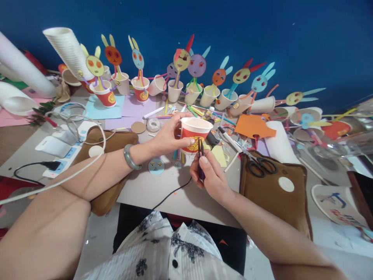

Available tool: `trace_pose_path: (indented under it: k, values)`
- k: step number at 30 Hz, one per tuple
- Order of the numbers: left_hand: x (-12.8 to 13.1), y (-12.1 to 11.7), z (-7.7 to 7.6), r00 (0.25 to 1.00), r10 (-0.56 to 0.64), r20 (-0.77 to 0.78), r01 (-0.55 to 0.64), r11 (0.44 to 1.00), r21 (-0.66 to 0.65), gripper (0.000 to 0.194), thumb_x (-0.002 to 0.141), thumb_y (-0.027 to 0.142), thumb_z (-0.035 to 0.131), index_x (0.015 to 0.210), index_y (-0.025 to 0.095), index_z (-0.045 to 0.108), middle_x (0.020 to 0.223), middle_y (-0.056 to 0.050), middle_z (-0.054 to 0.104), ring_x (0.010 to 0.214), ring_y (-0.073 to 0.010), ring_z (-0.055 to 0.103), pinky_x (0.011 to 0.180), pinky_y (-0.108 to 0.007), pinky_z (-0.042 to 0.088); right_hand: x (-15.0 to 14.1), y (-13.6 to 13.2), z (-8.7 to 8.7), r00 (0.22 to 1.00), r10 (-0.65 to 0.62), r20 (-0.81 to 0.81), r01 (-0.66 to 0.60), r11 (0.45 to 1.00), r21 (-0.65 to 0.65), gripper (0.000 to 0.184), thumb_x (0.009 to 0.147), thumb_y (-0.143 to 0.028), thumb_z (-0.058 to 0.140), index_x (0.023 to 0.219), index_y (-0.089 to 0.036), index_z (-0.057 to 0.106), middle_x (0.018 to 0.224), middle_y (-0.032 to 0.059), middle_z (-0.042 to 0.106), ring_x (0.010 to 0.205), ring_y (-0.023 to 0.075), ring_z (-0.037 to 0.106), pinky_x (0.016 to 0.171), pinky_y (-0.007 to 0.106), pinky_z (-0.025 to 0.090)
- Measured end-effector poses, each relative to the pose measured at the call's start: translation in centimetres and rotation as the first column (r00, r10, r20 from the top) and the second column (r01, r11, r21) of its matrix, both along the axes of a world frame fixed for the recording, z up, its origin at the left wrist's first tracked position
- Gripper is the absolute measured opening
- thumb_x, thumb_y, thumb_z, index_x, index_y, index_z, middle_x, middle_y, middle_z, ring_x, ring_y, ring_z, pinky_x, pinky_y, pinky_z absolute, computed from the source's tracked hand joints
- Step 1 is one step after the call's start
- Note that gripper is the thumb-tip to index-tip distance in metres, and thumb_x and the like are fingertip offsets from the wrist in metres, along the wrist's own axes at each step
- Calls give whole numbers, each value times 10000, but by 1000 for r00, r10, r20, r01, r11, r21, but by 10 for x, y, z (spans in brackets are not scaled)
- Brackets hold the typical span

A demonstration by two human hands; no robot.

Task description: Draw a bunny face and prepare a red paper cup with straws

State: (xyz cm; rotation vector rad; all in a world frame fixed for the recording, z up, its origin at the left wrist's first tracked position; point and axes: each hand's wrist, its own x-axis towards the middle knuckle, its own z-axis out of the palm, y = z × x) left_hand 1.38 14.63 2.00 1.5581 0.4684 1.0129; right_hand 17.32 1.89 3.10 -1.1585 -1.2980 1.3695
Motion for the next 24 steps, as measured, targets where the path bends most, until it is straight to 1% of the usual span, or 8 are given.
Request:
trace_pose_path:
  k: [8,14,20,24]
  values:
    - [0,-2,2,1000,14,-17,-14,1000,5,664,754,448,814,1284,242,471,1232,-85,609,1095,-220,631,938,-367,535,0,0,0,1000,1,-10,-1,1000,10,396,992,-641,436,904,-261,370,577,-111,522,364,54,366,341,177,275]
    - [0,-3,3,999,34,-33,-33,999,22,679,731,450,829,1277,238,486,1219,-82,619,1156,-247,617,1003,-397,507,-1,0,0,1000,0,-9,1,1000,9,402,983,-654,439,919,-263,373,576,-109,523,366,60,372,342,184,280]
    - [1,-5,3,998,38,-41,-37,999,27,676,721,474,836,1261,235,507,1239,-89,607,1152,-254,619,991,-391,512,-2,-1,2,1000,-7,-22,7,1000,14,409,977,-663,444,918,-265,375,577,-108,520,364,61,374,339,186,288]
    - [3,-6,2,998,45,-32,-43,998,45,688,709,480,839,1253,225,504,1233,-97,599,1106,-248,630,958,-387,519,-2,-1,2,999,-7,-45,8,1000,21,395,978,-651,454,934,-264,387,579,-107,523,369,64,389,339,182,297]
